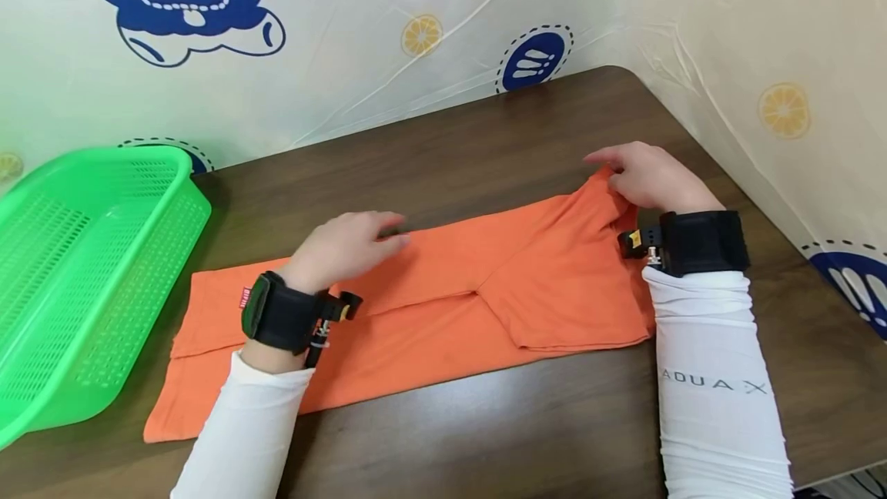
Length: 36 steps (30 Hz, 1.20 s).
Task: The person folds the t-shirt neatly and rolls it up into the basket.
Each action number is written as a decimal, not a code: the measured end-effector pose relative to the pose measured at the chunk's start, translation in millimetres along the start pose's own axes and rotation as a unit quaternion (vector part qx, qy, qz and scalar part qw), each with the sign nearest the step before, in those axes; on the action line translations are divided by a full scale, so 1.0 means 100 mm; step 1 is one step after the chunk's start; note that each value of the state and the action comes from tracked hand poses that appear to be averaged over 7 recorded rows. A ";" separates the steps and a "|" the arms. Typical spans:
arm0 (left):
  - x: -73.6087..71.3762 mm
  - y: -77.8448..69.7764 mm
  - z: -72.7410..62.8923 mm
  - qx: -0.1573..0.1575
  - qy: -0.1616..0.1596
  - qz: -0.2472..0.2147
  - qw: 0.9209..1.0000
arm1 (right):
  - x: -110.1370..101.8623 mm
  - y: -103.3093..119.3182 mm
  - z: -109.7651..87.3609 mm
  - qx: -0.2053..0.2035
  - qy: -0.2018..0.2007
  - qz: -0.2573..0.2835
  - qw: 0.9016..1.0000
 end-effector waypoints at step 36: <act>0.10 -0.17 0.08 0.035 -0.084 0.038 0.995 | 0.03 -0.25 -0.02 0.049 0.043 0.080 0.995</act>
Point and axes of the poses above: each hand's wrist, its own z-axis towards the middle knuckle, its own x-axis out of the palm, y = z × x, the point moved 6 cm from there along z, towards the middle knuckle, and after that the axes turned 3 degrees about y, right-handed, at the moved point
